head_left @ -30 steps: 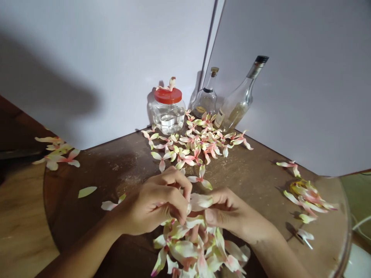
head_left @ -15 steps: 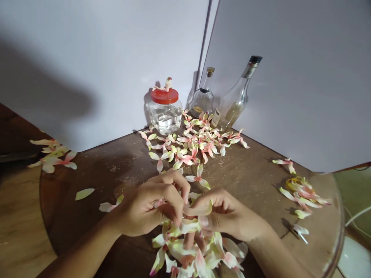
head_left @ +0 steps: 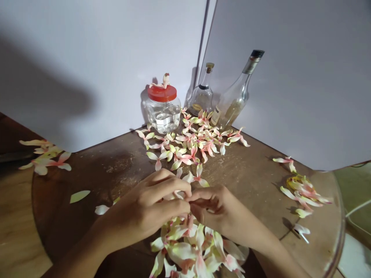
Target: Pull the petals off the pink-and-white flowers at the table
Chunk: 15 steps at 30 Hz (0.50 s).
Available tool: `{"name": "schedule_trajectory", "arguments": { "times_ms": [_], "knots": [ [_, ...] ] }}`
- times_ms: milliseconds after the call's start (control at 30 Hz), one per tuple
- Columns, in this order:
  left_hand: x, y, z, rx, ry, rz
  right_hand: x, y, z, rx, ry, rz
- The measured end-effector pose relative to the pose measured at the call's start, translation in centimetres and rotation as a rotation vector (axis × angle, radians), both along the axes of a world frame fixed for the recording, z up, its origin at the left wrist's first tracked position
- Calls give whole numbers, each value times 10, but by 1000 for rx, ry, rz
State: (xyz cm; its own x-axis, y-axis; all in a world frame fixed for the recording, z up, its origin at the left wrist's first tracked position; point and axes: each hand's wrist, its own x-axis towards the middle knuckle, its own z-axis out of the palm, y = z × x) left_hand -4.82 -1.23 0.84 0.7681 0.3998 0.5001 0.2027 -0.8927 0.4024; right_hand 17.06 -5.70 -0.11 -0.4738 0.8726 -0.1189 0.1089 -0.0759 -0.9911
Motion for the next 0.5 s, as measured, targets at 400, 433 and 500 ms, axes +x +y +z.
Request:
{"name": "schedule_trajectory", "arguments": {
  "times_ms": [400, 433, 500],
  "knots": [
    [-10, 15, -3, -479, -413, -175, 15, 1, 0, 121, -157, 28],
    [-12, 16, -3, -512, -470, -172, 16, 1, 1, 116, -152, 33],
    [-14, 20, -4, -557, -601, -139, 17, 2, 1, 85, -137, 44]
  ]
}}
